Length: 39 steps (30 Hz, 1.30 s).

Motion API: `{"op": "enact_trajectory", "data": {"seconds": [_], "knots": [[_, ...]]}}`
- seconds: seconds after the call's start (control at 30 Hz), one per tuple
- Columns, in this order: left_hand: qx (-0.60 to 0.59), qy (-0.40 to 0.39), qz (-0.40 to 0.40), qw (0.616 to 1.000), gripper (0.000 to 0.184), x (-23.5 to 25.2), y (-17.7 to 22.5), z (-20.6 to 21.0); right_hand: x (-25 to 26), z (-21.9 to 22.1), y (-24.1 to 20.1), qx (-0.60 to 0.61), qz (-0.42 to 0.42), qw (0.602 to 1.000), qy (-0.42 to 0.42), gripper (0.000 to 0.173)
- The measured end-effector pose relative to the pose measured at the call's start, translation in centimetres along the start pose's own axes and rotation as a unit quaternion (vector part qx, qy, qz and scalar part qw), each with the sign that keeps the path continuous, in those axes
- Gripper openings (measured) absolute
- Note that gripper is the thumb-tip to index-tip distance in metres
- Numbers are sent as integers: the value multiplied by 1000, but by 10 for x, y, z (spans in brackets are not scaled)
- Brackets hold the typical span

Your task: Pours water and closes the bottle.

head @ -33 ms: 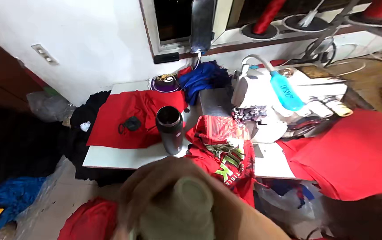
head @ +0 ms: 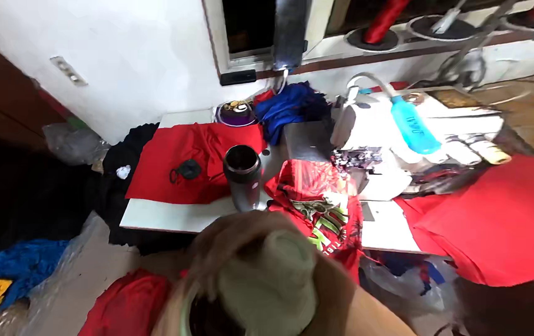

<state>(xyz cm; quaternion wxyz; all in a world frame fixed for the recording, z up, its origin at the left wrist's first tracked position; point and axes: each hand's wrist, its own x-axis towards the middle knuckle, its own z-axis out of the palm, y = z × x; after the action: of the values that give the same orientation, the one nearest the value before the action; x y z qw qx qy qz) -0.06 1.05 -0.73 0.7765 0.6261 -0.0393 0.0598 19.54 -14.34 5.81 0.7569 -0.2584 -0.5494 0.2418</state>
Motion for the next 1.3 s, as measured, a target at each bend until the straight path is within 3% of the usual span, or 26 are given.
{"op": "enact_trajectory", "data": {"seconds": [0.1, 0.23, 0.43, 0.67, 0.83, 0.9, 0.97, 1.1, 1.3], "knots": [[214, 45, 113, 969, 100, 13, -6, -23, -42, -24, -8, -29, 62, 995, 67, 68], [356, 70, 155, 919, 86, 27, 16, -36, -84, -40, -14, -78, 107, 985, 106, 69], [382, 16, 224, 896, 73, 47, 45, -44, -110, -51, -7, -85, 118, 984, 104, 69], [421, 27, 233, 876, 70, 59, 57, -43, -113, -60, 1, -102, 123, 984, 81, 71], [461, 40, 211, 861, 77, 69, 72, -38, -117, -64, -3, -178, 113, 966, 149, 73], [529, 56, 219, 818, 86, 81, 80, -42, -111, -65, -13, -289, 116, 930, 196, 68], [626, 74, 230, 742, 91, 100, 90, -44, -101, -65, -21, -402, 123, 880, 221, 70], [738, 45, 244, 627, 80, 151, 113, -47, -84, -67, -23, -541, 141, 801, 215, 80], [806, -31, 255, 533, 76, 207, 136, -42, -93, -64, -15, -549, 142, 796, 211, 76]]}}
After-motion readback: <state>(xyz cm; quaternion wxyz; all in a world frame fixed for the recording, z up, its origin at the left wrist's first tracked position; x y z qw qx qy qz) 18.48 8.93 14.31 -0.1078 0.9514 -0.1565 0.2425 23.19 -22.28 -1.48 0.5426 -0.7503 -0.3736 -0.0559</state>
